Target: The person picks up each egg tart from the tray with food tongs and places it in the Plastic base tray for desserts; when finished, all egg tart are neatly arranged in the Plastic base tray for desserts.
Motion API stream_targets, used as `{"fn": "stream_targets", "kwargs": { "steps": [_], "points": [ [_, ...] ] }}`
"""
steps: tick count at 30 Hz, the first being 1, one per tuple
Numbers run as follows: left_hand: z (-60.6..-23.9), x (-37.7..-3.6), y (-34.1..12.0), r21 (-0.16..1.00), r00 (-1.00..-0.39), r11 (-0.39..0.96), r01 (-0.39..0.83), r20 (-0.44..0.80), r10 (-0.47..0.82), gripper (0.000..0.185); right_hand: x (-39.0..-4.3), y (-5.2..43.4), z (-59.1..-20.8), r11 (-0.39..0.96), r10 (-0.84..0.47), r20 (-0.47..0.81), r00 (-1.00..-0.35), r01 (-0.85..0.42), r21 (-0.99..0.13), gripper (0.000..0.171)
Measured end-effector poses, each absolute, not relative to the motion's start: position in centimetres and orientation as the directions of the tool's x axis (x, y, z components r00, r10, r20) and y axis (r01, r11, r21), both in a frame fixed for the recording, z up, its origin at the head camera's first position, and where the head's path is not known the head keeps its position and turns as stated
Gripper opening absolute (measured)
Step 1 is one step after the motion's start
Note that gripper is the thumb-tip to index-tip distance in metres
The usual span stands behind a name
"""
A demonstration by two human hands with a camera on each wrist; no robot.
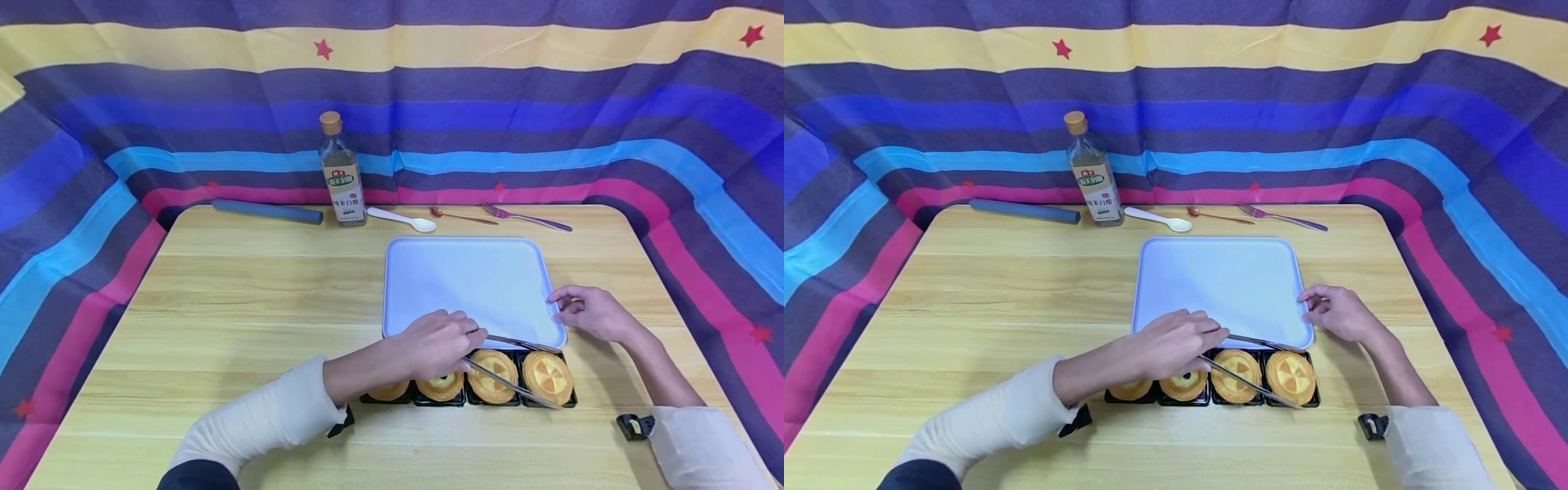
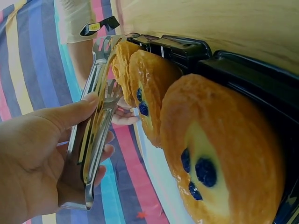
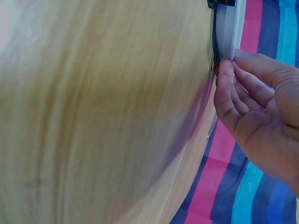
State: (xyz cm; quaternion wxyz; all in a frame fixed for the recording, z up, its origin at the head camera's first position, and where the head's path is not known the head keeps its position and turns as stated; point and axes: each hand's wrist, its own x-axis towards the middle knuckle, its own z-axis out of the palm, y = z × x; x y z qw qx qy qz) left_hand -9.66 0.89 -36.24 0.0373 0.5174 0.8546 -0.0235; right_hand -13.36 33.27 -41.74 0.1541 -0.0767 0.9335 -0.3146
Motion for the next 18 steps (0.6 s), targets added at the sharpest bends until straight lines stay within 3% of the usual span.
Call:
{"fn": "stream_targets", "kwargs": {
  "steps": [18],
  "points": [
    [-35.2,-9.4,-0.7,0.036,-0.445,0.447,0.894,-0.052,0.894,0.057,-13.4,33.2,-41.7,0.799,-0.233,-0.242,-0.942,-0.044,-0.599,0.031]
  ]
}}
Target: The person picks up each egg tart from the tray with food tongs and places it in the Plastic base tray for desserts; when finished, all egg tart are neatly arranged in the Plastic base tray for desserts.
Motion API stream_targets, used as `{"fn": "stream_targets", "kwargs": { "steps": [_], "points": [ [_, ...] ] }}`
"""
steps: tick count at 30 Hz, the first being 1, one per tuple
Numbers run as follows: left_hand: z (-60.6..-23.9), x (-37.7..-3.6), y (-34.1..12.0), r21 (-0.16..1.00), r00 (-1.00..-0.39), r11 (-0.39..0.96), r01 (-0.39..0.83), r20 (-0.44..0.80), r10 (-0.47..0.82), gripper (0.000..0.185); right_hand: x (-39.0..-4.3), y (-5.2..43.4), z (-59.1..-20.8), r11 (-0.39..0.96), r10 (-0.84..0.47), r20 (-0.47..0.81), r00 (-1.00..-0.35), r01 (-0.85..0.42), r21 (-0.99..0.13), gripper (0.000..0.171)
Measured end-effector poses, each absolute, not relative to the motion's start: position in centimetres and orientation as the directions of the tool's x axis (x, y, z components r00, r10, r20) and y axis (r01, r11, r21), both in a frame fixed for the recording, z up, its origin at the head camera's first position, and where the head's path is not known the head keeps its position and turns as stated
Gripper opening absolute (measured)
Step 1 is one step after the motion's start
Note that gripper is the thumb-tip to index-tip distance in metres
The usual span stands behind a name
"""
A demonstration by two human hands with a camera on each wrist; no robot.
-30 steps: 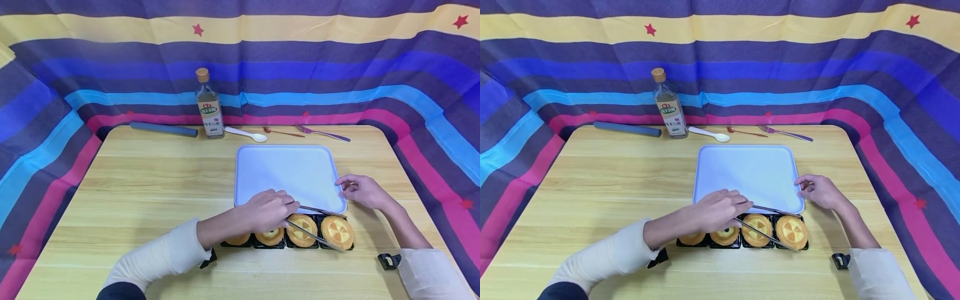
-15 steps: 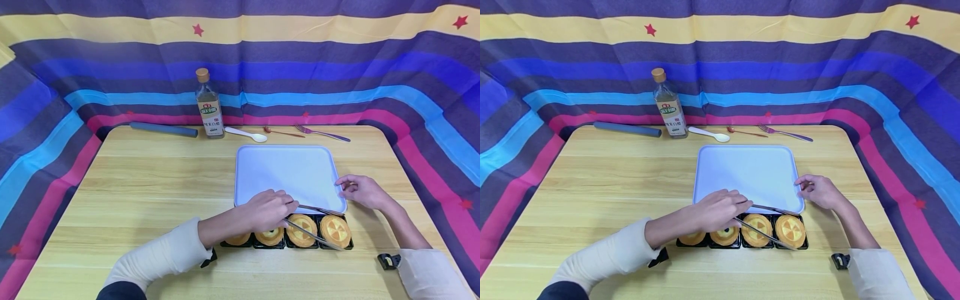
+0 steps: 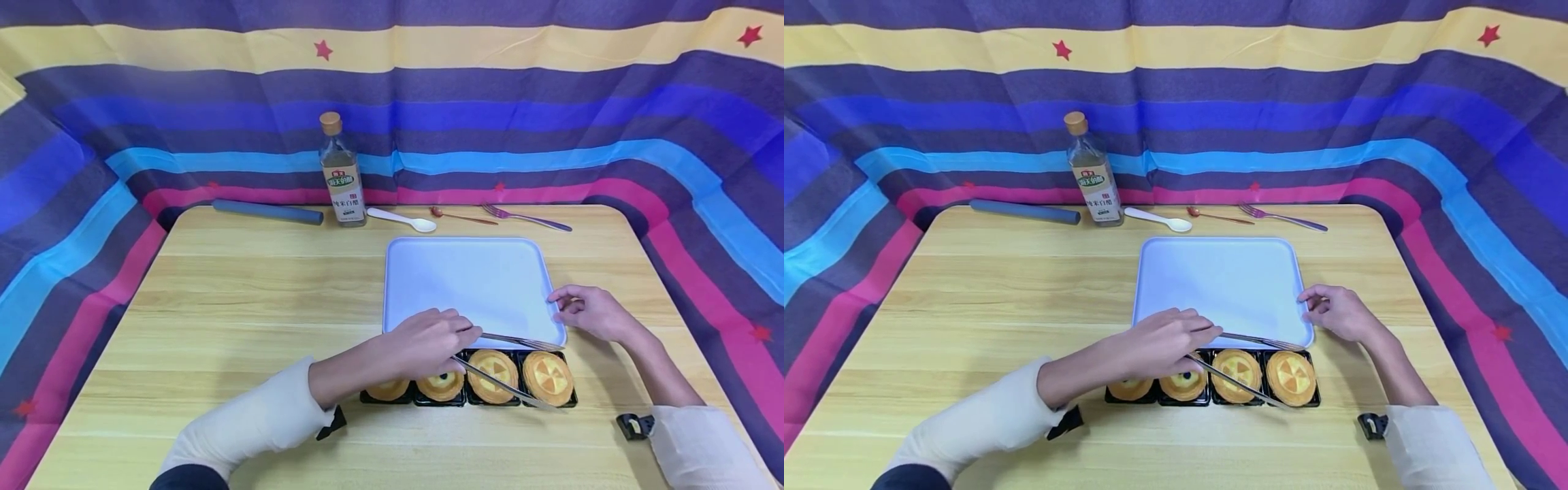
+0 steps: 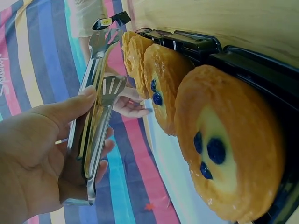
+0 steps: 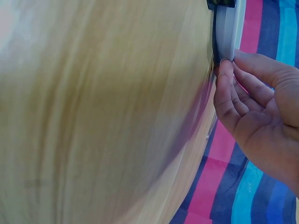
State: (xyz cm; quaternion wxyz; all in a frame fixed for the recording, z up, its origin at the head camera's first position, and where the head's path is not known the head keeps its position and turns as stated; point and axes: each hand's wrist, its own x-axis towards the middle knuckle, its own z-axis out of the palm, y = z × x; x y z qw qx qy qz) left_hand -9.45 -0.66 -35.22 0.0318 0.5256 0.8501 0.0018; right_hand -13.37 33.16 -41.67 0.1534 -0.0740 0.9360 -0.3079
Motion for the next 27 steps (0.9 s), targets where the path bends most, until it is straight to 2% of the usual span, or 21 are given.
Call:
{"fn": "stream_targets", "kwargs": {
  "steps": [8,16,22,27],
  "points": [
    [-34.7,-9.4,-2.9,0.164,-0.483,0.484,0.860,-0.044,0.874,0.060,-13.4,33.3,-41.7,0.807,-0.234,-0.243,-0.941,-0.049,-0.588,0.030],
    [-34.7,-9.5,-6.6,0.296,-0.555,0.526,0.798,0.019,0.832,0.064,-13.5,33.2,-41.6,0.810,-0.239,-0.251,-0.938,-0.049,-0.585,0.030],
    [-35.4,-9.7,-9.7,0.359,-0.628,0.566,0.742,0.077,0.775,0.064,-13.5,33.1,-41.4,0.810,-0.239,-0.255,-0.937,-0.048,-0.584,0.030],
    [-36.5,-9.9,-12.2,0.427,-0.727,0.622,0.656,0.137,0.672,0.066,-13.4,33.2,-41.4,0.812,-0.237,-0.260,-0.936,-0.045,-0.581,0.031]
  ]
}}
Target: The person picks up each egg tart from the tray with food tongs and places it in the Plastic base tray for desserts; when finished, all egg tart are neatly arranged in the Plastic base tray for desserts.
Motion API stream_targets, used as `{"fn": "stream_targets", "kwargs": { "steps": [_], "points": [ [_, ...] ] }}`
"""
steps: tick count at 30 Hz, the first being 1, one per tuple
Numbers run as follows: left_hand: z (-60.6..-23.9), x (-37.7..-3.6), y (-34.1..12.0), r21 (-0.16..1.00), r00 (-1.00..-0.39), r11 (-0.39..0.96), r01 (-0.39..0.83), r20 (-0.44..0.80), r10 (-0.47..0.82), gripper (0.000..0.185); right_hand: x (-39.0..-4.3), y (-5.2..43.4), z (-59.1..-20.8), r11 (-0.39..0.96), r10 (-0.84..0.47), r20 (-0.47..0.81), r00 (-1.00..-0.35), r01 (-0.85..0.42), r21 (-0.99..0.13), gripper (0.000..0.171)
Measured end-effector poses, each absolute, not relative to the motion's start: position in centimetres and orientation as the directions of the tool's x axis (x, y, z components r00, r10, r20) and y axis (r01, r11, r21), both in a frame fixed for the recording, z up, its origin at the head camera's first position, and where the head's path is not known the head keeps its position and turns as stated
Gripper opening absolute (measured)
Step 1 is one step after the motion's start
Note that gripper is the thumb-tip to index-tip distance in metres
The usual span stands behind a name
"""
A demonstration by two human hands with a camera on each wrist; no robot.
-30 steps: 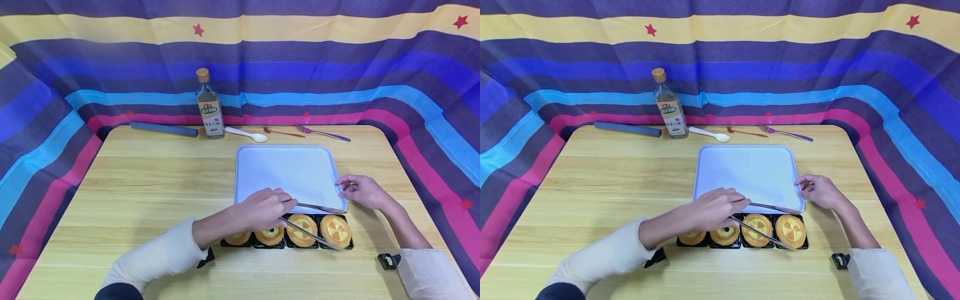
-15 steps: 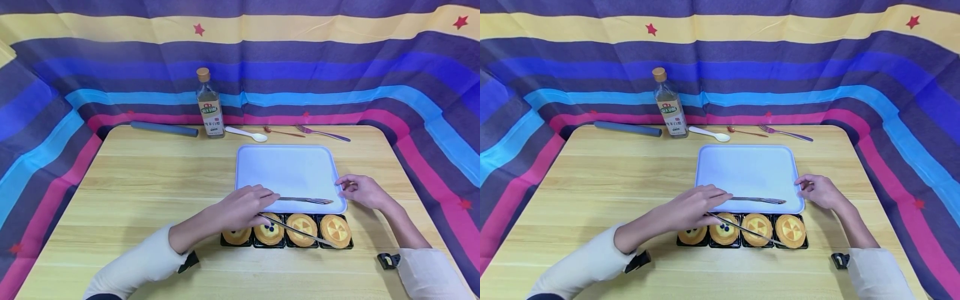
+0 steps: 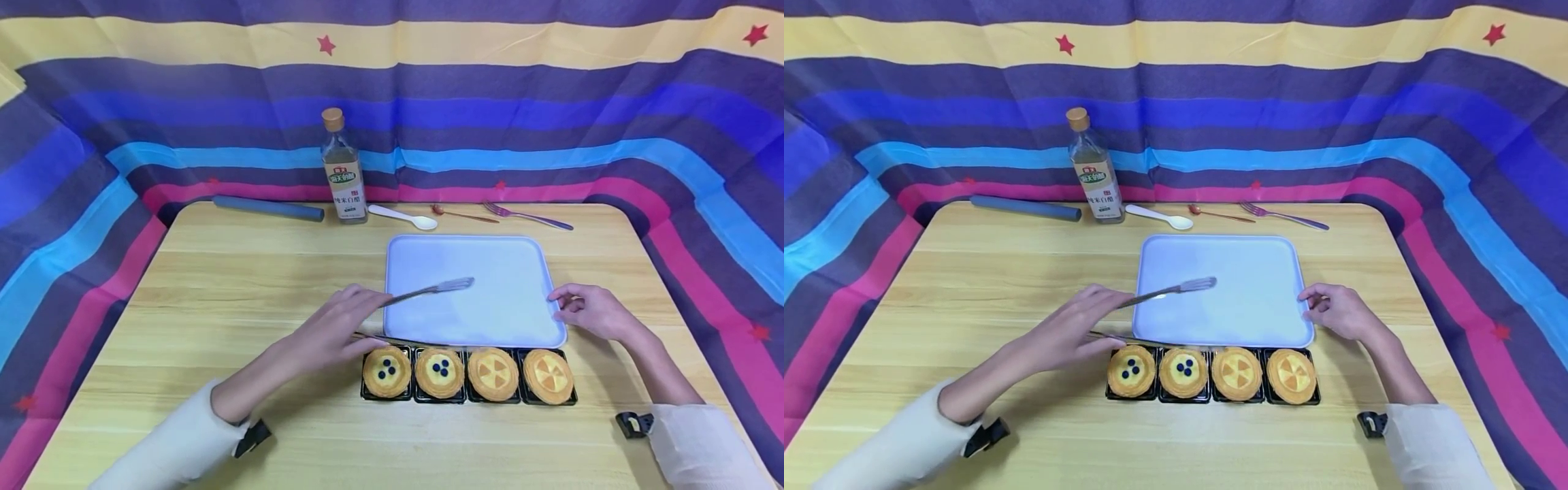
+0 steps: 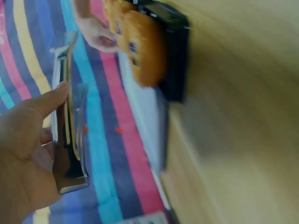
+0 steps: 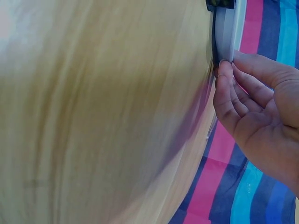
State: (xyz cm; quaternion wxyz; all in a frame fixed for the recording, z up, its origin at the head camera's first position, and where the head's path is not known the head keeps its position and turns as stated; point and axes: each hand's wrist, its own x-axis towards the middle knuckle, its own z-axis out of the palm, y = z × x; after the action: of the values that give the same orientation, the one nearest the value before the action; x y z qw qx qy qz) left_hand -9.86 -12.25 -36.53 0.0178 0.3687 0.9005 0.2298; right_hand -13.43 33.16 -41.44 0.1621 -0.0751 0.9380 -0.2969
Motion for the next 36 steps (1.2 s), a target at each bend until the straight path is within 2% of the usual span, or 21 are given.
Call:
{"fn": "stream_targets", "kwargs": {
  "steps": [6,12,17,22,27,36],
  "points": [
    [-38.2,-9.8,-15.5,0.495,-0.852,0.710,0.501,0.138,0.506,0.073,-13.3,33.3,-41.5,0.815,-0.237,-0.252,-0.938,-0.050,-0.578,0.030],
    [-40.5,-9.9,-18.6,0.447,-0.929,0.815,0.370,0.187,0.319,0.073,-13.3,33.3,-41.5,0.813,-0.241,-0.246,-0.939,-0.057,-0.579,0.030],
    [-42.1,-9.9,-20.0,0.385,-0.971,0.895,0.226,0.163,0.175,0.075,-13.2,33.4,-41.5,0.812,-0.239,-0.251,-0.938,-0.052,-0.582,0.030],
    [-42.9,-9.7,-20.6,0.372,-0.997,0.926,0.071,0.041,0.060,0.082,-13.2,33.3,-41.6,0.809,-0.235,-0.257,-0.937,-0.042,-0.586,0.031],
    [-43.2,-9.4,-20.7,0.366,-0.996,0.930,-0.035,-0.087,-0.003,0.081,-13.2,33.2,-41.6,0.799,-0.243,-0.250,-0.937,-0.047,-0.599,0.031],
    [-43.5,-9.1,-20.4,0.375,-0.989,0.927,-0.020,-0.146,0.038,0.078,-13.3,33.3,-41.8,0.806,-0.246,-0.248,-0.937,-0.055,-0.589,0.030]
  ]
}}
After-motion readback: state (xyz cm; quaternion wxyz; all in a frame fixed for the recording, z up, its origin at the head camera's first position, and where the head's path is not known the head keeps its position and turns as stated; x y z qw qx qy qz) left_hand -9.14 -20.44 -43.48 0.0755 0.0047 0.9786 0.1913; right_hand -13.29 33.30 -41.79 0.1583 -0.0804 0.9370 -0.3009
